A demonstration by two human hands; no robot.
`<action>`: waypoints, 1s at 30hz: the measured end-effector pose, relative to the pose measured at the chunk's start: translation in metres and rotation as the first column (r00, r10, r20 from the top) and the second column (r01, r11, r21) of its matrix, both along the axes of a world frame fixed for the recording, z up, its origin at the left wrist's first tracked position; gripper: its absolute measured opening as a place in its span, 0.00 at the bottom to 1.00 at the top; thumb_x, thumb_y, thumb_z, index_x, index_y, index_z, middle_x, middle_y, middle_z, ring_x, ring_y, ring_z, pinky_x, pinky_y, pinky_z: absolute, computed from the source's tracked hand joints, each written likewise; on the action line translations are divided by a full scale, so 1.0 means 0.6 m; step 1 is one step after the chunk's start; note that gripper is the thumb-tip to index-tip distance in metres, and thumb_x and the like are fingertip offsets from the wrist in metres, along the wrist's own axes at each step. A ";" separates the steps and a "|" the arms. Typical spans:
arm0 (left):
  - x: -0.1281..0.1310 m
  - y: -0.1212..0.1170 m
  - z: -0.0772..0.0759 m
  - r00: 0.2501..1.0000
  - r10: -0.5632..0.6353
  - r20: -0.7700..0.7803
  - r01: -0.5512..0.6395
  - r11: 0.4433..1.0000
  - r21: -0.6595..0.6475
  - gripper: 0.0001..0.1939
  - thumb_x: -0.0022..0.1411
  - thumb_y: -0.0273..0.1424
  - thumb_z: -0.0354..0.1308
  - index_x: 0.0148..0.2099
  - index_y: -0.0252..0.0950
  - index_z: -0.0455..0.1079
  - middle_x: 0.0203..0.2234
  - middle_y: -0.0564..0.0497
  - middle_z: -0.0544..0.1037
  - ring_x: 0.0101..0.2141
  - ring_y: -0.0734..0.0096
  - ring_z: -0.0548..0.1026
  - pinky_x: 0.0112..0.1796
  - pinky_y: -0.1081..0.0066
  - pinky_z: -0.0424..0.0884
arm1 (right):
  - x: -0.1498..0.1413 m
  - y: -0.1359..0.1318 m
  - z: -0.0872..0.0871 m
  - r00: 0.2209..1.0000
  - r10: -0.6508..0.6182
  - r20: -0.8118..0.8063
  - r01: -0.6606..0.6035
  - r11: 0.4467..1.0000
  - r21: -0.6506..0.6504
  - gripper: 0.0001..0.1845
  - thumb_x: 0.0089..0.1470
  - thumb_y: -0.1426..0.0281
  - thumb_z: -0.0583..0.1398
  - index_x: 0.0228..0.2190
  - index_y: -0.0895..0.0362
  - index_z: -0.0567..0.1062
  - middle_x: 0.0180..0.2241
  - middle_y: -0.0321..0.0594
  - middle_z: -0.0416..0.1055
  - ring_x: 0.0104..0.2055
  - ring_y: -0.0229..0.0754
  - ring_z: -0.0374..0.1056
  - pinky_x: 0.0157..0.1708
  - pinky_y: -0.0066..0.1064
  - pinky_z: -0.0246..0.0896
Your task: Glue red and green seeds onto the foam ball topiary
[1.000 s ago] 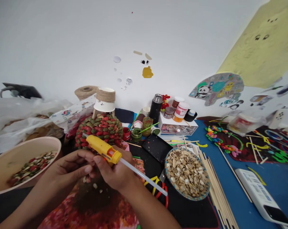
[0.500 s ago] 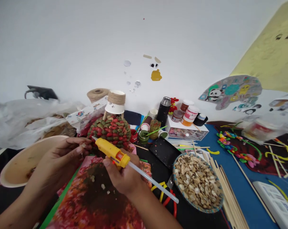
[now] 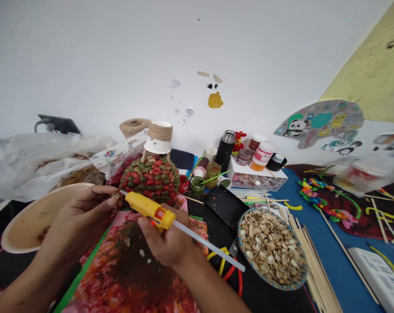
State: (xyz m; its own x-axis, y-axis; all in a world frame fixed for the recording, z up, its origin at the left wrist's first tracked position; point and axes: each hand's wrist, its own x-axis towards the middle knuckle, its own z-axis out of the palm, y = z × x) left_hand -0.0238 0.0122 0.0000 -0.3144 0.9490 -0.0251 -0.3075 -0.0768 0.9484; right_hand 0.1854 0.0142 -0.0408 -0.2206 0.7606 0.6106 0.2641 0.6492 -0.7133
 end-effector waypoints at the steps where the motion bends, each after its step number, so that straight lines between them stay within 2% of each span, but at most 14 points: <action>1: 0.000 0.000 0.000 1.000 0.001 -0.001 -0.001 1.000 0.004 0.28 0.32 0.45 0.94 0.34 0.40 0.88 0.28 0.52 0.85 0.31 0.71 0.78 0.33 0.79 0.79 | 0.000 0.000 0.000 1.000 0.000 0.005 0.000 1.000 0.004 0.29 0.81 0.50 0.57 0.31 0.51 0.83 0.23 0.38 0.78 0.23 0.44 0.75 0.28 0.32 0.72; 6: -0.001 0.002 -0.005 1.000 0.005 -0.009 -0.005 1.000 0.019 0.28 0.34 0.44 0.93 0.35 0.41 0.88 0.28 0.52 0.85 0.31 0.69 0.79 0.33 0.77 0.80 | 0.001 0.002 -0.001 0.997 -0.019 0.072 0.015 0.998 0.058 0.30 0.82 0.51 0.55 0.32 0.52 0.82 0.28 0.41 0.84 0.30 0.47 0.81 0.33 0.33 0.73; 12: -0.002 -0.001 -0.006 1.000 -0.007 -0.020 0.007 1.000 0.021 0.27 0.35 0.44 0.93 0.36 0.41 0.88 0.28 0.53 0.84 0.32 0.71 0.78 0.33 0.78 0.79 | 0.000 0.002 -0.001 0.996 -0.023 0.081 0.016 0.996 0.083 0.30 0.82 0.52 0.55 0.30 0.52 0.80 0.24 0.39 0.80 0.27 0.46 0.79 0.30 0.32 0.69; 20: -0.003 0.001 -0.004 0.998 -0.005 -0.070 0.007 0.999 0.033 0.27 0.36 0.47 0.92 0.35 0.41 0.88 0.27 0.52 0.83 0.32 0.70 0.78 0.34 0.77 0.79 | 0.001 0.003 -0.003 0.994 -0.036 0.102 0.027 0.995 0.095 0.30 0.83 0.51 0.54 0.33 0.51 0.84 0.27 0.41 0.84 0.31 0.49 0.83 0.33 0.33 0.73; 30: 0.001 -0.001 0.002 1.000 0.012 -0.023 -0.013 1.000 -0.015 0.29 0.30 0.45 0.94 0.34 0.40 0.89 0.27 0.52 0.86 0.31 0.71 0.80 0.32 0.79 0.79 | 0.001 0.004 -0.002 0.993 -0.035 0.111 0.023 0.994 0.104 0.29 0.83 0.52 0.54 0.35 0.52 0.84 0.28 0.41 0.85 0.32 0.50 0.84 0.35 0.34 0.74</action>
